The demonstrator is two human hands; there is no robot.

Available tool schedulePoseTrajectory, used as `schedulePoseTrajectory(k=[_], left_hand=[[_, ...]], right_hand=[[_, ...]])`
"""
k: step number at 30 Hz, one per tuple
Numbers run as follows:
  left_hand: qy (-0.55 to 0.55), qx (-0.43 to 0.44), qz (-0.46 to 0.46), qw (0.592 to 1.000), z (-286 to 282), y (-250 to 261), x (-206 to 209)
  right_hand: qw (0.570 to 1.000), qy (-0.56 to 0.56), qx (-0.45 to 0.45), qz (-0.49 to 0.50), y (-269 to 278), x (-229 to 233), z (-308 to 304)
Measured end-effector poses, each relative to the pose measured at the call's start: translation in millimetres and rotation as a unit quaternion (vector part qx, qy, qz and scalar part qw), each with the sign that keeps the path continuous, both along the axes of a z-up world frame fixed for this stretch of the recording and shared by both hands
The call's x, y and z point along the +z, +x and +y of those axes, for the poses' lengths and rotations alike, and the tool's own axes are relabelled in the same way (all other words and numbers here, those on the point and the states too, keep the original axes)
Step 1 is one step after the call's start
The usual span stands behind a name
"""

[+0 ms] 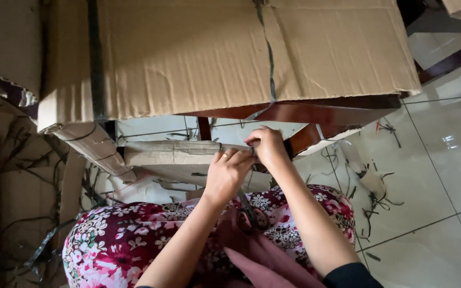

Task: Wrapping furniture legs with protective cardboard and securing it by tying thin strings.

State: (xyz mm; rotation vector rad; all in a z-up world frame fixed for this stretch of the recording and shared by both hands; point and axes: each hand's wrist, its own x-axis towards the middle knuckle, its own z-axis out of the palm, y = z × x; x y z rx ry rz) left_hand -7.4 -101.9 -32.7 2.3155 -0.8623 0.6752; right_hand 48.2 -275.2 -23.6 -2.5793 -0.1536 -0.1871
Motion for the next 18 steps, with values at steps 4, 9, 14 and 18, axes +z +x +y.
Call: schedulePoseTrajectory(k=[4,9,14,18], left_hand=[[-0.01,-0.02,-0.043,0.999,-8,11,11],[-0.084,-0.02,0.02,0.996,-11,27,-22],[-0.098,0.053,0.088,0.99,-17,30,-18],[-0.055,0.072,0.254,0.963,-15,33,-8]], right_hand=[[1.0,-0.013,-0.008,0.008,5,-11,-8],[1.0,0.013,-0.014,0.017,0,0,-5],[0.985,0.082,-0.009,-0.153,-19,7,6],[0.951,0.137,-0.032,-0.274,-44,11,10]])
